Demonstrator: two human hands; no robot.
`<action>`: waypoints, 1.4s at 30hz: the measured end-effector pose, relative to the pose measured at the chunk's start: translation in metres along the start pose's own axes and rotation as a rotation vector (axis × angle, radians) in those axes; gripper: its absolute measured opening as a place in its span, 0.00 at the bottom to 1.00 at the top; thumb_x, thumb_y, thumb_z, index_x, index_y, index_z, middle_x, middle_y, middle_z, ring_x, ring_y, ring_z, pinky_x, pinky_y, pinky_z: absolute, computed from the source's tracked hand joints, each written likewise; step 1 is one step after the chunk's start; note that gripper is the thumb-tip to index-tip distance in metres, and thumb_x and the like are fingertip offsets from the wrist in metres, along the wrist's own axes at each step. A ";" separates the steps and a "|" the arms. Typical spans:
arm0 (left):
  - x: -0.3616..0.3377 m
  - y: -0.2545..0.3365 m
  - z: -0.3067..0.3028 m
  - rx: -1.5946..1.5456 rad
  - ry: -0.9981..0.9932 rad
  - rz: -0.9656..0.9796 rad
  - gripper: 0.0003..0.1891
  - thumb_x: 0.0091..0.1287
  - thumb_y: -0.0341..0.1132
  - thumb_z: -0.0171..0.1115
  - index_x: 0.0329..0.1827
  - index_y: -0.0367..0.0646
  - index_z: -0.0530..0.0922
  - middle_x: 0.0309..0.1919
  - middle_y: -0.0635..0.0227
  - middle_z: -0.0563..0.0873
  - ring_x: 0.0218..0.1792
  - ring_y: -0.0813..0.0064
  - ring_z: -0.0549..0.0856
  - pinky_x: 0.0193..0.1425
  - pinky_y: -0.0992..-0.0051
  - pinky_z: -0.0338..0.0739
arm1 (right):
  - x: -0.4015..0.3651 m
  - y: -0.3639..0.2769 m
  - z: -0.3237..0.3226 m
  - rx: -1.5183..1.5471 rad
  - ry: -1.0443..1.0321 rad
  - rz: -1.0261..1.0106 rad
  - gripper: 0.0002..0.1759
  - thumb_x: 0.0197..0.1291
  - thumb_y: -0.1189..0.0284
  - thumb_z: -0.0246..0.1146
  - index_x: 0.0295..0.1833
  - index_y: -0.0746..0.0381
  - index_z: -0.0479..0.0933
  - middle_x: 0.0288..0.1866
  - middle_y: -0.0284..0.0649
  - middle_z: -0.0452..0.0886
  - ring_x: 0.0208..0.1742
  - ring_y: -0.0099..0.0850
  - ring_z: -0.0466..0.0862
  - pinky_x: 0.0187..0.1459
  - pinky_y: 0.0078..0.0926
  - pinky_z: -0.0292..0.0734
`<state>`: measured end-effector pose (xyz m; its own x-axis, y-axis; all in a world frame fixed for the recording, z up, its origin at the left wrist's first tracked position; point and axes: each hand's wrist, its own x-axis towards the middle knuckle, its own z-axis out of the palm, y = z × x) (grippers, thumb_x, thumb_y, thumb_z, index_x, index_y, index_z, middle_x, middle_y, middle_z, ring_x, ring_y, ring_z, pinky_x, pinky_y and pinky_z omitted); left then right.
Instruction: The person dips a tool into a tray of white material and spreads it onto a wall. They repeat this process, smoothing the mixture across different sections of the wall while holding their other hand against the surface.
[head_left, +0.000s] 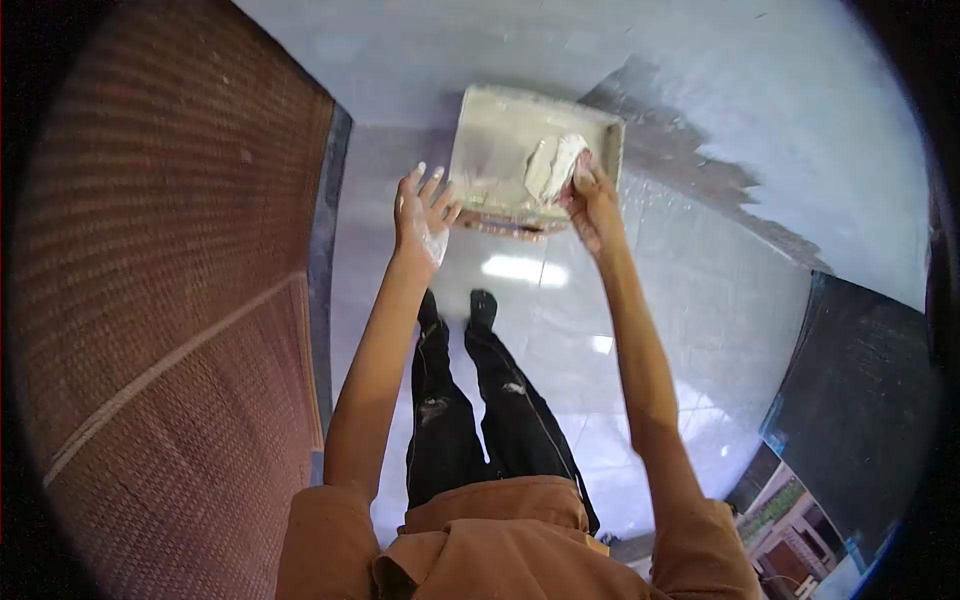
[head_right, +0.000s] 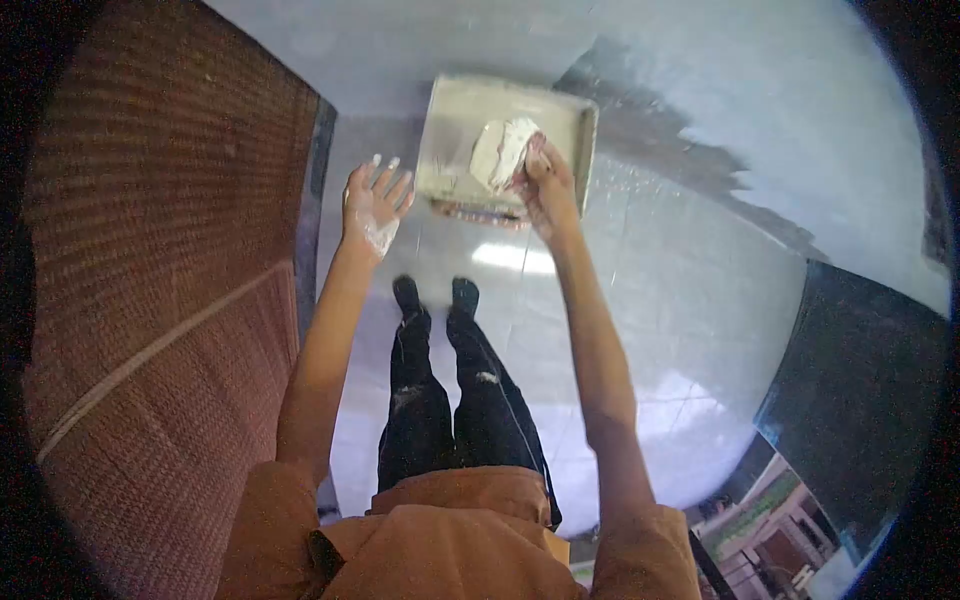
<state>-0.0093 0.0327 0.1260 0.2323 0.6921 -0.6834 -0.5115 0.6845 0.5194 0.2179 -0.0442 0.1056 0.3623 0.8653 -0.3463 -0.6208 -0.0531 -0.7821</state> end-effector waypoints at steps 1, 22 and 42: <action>-0.007 0.013 0.009 0.003 -0.040 0.025 0.32 0.72 0.52 0.50 0.76 0.51 0.58 0.73 0.62 0.65 0.74 0.58 0.64 0.74 0.58 0.56 | -0.007 -0.013 0.010 0.061 -0.082 0.000 0.25 0.71 0.77 0.54 0.72 0.64 0.61 0.55 0.37 0.78 0.43 0.26 0.81 0.45 0.26 0.84; -0.228 0.242 0.247 0.462 -0.800 0.881 0.29 0.76 0.50 0.44 0.77 0.51 0.57 0.73 0.62 0.65 0.74 0.62 0.64 0.70 0.64 0.60 | -0.162 -0.292 0.267 0.372 -0.240 -0.853 0.28 0.69 0.78 0.58 0.70 0.53 0.56 0.62 0.40 0.72 0.60 0.28 0.77 0.57 0.29 0.82; -0.214 0.186 0.483 0.523 -0.727 1.357 0.28 0.75 0.47 0.45 0.75 0.48 0.60 0.73 0.61 0.64 0.75 0.61 0.60 0.74 0.57 0.57 | -0.069 -0.505 0.138 0.347 -0.205 -1.075 0.20 0.72 0.77 0.54 0.67 0.62 0.65 0.57 0.36 0.77 0.54 0.22 0.80 0.54 0.23 0.80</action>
<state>0.2458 0.1223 0.6167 0.2676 0.6712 0.6913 -0.3683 -0.5917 0.7171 0.4102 -0.0084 0.5965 0.7208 0.4469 0.5298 -0.2288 0.8749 -0.4268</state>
